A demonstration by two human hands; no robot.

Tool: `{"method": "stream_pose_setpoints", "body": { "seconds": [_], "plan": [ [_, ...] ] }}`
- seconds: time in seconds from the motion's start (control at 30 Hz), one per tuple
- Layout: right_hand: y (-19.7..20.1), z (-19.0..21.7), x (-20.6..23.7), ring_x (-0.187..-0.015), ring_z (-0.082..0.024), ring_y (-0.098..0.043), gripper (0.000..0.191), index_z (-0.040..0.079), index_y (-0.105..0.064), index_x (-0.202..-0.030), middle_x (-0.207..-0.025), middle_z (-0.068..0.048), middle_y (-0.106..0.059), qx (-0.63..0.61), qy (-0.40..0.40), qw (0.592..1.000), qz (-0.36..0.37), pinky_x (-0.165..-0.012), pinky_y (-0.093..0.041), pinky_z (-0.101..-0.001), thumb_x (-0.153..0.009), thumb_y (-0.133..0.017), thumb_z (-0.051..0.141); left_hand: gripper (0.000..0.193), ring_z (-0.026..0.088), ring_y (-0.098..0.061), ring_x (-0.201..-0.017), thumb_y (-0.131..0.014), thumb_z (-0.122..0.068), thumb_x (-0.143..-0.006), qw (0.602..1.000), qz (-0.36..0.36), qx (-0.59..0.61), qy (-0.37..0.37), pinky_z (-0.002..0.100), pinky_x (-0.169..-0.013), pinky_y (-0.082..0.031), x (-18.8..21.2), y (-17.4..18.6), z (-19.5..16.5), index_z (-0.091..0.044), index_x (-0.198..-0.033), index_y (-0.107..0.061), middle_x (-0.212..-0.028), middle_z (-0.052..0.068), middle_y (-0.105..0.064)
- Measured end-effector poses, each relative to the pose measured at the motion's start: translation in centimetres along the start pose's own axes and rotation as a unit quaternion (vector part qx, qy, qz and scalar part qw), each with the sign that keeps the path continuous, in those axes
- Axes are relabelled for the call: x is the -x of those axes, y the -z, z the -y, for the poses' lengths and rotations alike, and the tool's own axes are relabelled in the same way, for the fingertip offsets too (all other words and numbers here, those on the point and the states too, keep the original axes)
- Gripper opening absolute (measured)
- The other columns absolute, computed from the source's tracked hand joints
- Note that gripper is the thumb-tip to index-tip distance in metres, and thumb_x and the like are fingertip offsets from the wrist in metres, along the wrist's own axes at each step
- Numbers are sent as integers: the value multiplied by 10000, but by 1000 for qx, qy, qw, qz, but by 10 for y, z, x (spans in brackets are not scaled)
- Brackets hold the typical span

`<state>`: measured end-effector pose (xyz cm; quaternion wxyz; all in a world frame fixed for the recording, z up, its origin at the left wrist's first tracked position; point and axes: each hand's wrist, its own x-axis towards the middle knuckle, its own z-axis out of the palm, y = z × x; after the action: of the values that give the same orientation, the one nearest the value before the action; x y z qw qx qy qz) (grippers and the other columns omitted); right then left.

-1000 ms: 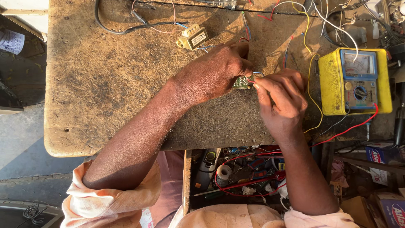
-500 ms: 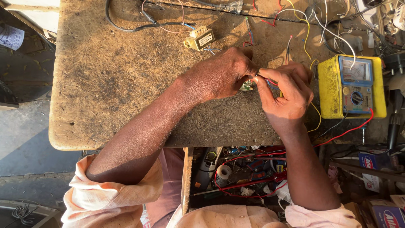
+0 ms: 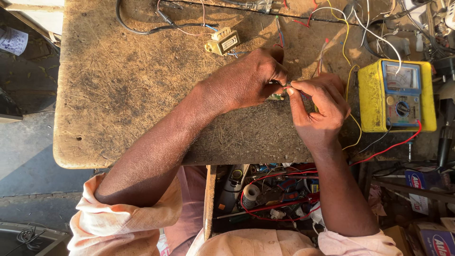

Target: The person solders wires to a green circuit board using a soldering iron and solder wire. They repeatedly heat joints and apply solder to secure connections, then test the board with a multimeter.

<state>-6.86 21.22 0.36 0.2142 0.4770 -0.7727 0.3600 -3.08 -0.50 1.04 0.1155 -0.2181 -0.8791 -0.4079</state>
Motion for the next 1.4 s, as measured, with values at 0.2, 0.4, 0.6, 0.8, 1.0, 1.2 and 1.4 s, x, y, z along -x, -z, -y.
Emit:
{"method": "stream_pose_setpoints", "body": {
  "seconds": [0.2, 0.4, 0.6, 0.8, 1.0, 1.2, 1.4],
  "plan": [
    [3, 5, 0, -940, -239, -631, 272, 72, -770, -1107, -970, -39, -713, 27, -8, 999, 29, -864, -499, -353, -889, -804, -89, 101, 270, -701, -985, -761, -90, -928, 1000, -4, 9, -5, 378, -816, -603, 2, 4, 3, -70, -1027, -766, -1014, 102, -629],
    [3, 7, -1, -950, -243, -623, 263, 97, -774, -1027, -961, -32, -718, 35, 7, 999, 39, -907, -493, -373, -828, -811, -72, 70, 256, -695, -990, -775, -114, -922, 1000, -9, -7, -13, 368, -827, -603, 3, 3, 2, -70, -975, -764, -1026, 88, -623],
    [6, 10, -1, -962, -245, -635, 233, 101, -787, -1033, -942, -24, -733, 56, 28, 996, 59, -1020, -435, -432, -839, -867, 0, 121, 258, -697, -1000, -780, -92, -898, 1000, 5, -19, 3, 375, -830, -600, 2, 4, 2, -76, -1017, -771, -1016, 78, -646],
    [5, 9, -3, -951, -235, -649, 201, 111, -789, -1011, -911, -6, -743, 60, 59, 993, 78, -1096, -386, -484, -846, -859, 21, 187, 294, -685, -1057, -814, -48, -819, 999, 6, -36, -10, 418, -880, -591, 1, 4, 0, -45, -996, -753, -1029, 101, -655],
    [3, 8, -1, -937, -205, -656, 166, 120, -793, -1018, -899, 9, -740, 72, 52, 992, 92, -1127, -383, -498, -881, -859, 53, 216, 307, -649, -1127, -801, -34, -817, 999, 9, -44, -16, 417, -952, -580, -1, 2, -1, -52, -1027, -754, -1062, 113, -645],
    [5, 10, -3, -944, -222, -657, 110, 115, -778, -995, -909, 2, -736, 78, 55, 992, 86, -1112, -385, -496, -914, -851, 104, 243, 322, -602, -1210, -774, -15, -824, 998, -4, -61, -15, 433, -1016, -549, 1, 1, -5, -61, -1063, -762, -1137, 113, -638],
    [6, 13, -5, -953, -273, -638, 163, 102, -785, -1020, -931, -36, -700, 94, 48, 992, 72, -1086, -379, -506, -901, -862, 184, 320, 347, -579, -1244, -718, 27, -799, 996, -5, -79, -28, 441, -1041, -536, 1, 1, -3, -44, -1108, -758, -1152, 134, -623]
  ]
}}
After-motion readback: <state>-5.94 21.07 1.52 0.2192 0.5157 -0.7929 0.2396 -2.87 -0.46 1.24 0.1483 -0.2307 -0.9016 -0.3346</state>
